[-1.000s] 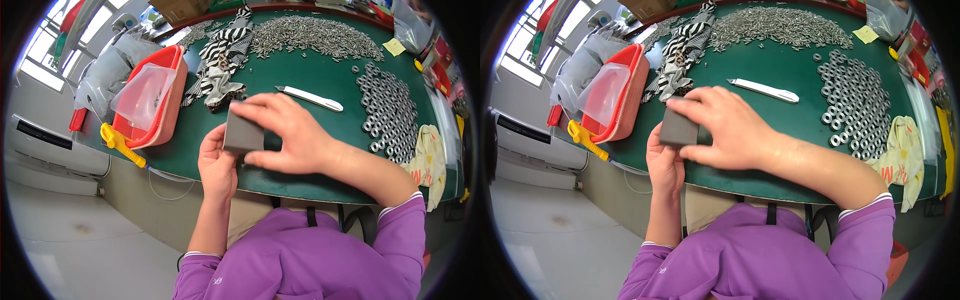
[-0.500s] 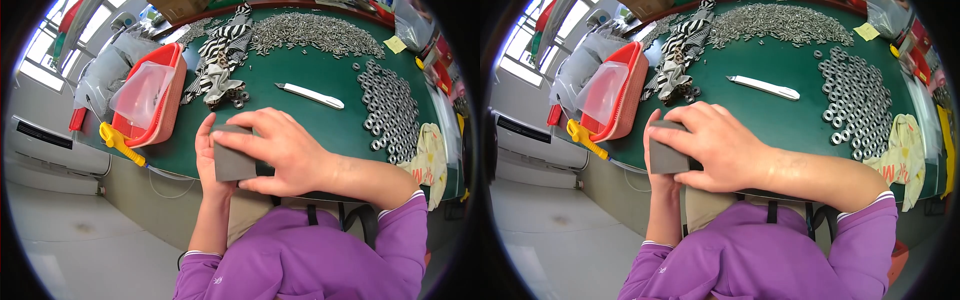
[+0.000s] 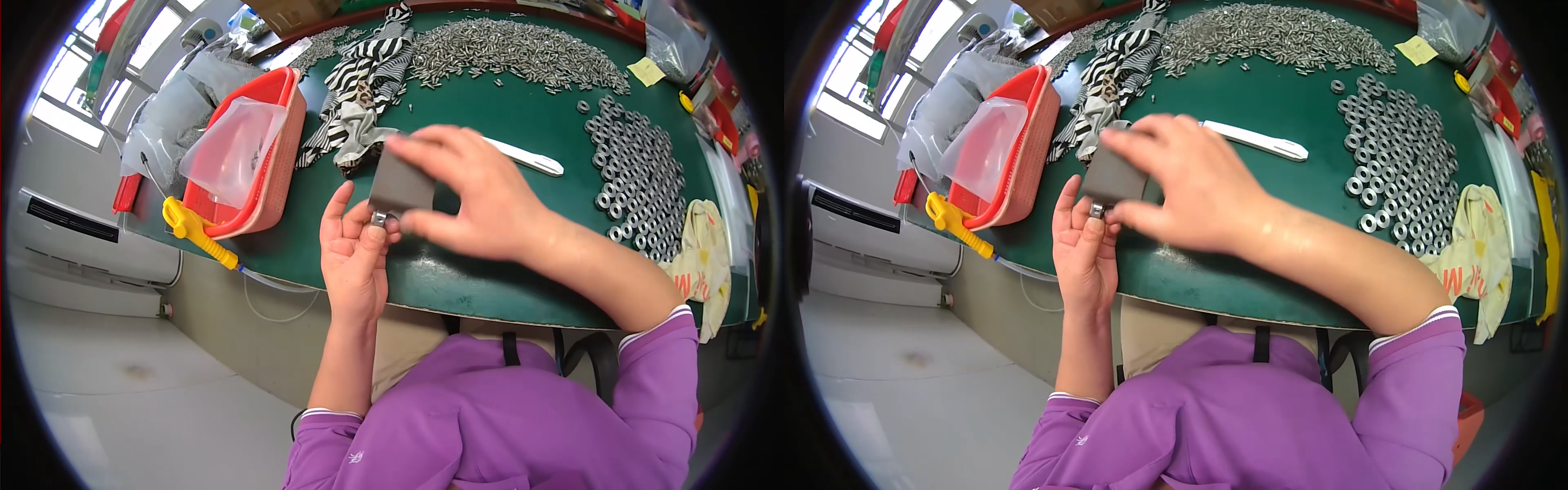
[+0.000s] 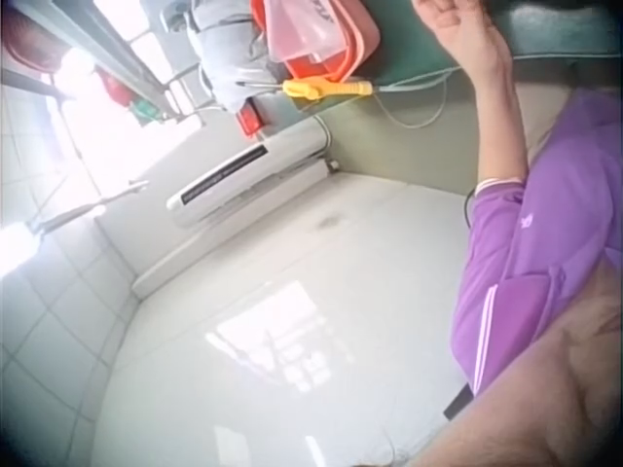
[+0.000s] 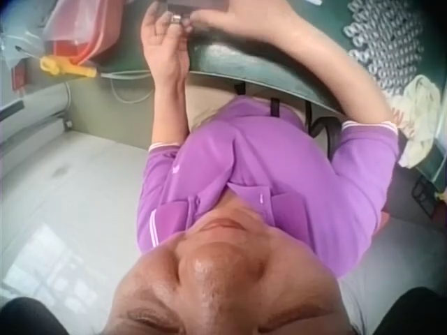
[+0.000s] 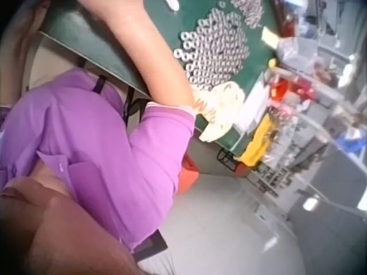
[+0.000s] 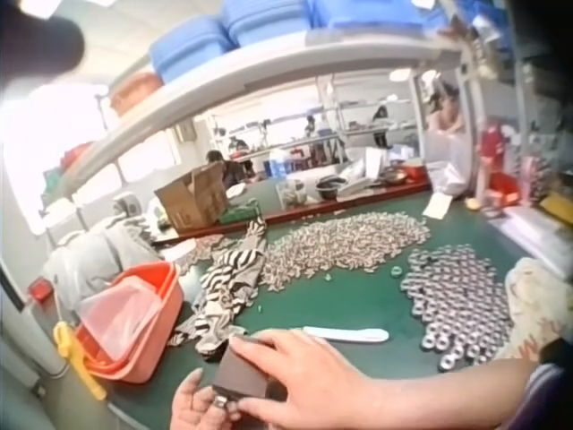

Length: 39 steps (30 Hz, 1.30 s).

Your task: Assembling small circular metal components using a handheld tool and a fixture.

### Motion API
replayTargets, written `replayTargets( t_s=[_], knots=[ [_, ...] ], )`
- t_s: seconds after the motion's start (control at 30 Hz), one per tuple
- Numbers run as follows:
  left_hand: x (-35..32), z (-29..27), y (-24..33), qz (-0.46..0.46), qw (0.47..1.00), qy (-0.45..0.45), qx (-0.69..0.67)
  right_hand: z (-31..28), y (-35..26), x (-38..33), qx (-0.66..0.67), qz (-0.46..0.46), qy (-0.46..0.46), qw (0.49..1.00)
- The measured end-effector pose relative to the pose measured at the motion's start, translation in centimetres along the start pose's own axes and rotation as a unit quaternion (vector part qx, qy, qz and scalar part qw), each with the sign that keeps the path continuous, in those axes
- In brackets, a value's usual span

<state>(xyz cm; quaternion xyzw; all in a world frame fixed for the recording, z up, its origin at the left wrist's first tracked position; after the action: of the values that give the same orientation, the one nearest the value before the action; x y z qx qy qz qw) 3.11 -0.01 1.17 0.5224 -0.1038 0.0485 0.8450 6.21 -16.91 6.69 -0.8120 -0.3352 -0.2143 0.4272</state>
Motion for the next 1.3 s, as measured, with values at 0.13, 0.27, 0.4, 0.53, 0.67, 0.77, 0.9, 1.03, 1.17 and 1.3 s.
replayTargets(
  t_s=[0.13,0.27,0.4,0.53,0.67,0.77,0.9,1.03,1.17,1.3],
  knots=[
    [0.0,-0.1,0.0,-0.018,1.000,0.013,0.002,-0.8,0.7,-0.2,-0.001,0.003,0.029,1.000],
    [-0.1,0.3,0.2,-0.030,0.999,0.030,-0.001,0.7,-3.5,-1.1,0.048,-0.063,-0.073,0.994],
    [0.3,0.0,0.1,-0.003,1.000,-0.003,-0.027,-0.3,0.3,0.2,-0.037,0.006,-0.003,0.999],
    [-0.1,-0.2,0.2,-0.018,1.000,0.006,-0.008,-1.3,2.0,0.1,-0.017,0.060,0.031,0.998],
    [0.1,-0.3,0.0,-0.023,0.999,0.004,-0.035,-1.0,0.6,0.1,-0.001,0.008,0.034,0.999],
    [0.1,0.3,0.0,-0.008,1.000,-0.001,-0.022,-0.4,-0.7,-0.1,0.018,-0.025,0.002,1.000],
    [0.0,0.6,0.1,-0.032,0.999,0.015,-0.021,1.0,-4.6,-1.3,0.045,-0.090,-0.076,0.992],
    [0.3,0.0,0.1,-0.006,0.999,-0.019,-0.026,-0.2,0.0,0.4,-0.029,0.004,0.017,0.999],
    [0.3,-0.2,0.2,-0.026,0.999,0.011,-0.033,-0.7,1.5,-0.1,-0.014,0.076,0.005,0.997],
    [0.1,-0.5,-0.3,-0.029,0.998,-0.009,-0.052,-0.2,1.4,0.0,0.009,0.061,-0.007,0.998]
  ],
)
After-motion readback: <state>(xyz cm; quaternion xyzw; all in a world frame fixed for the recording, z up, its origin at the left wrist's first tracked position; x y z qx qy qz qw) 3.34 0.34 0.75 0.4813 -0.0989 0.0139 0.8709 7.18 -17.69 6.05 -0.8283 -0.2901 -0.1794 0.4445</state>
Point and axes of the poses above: each hand's wrist, its own x-axis towards the middle knuckle, its own z-axis out of the palm, y = z × x, the point moved 3 cm from there along x, towards the middle knuckle, and after that the axes turned 5 degrees about x, right-handed, at the moved point
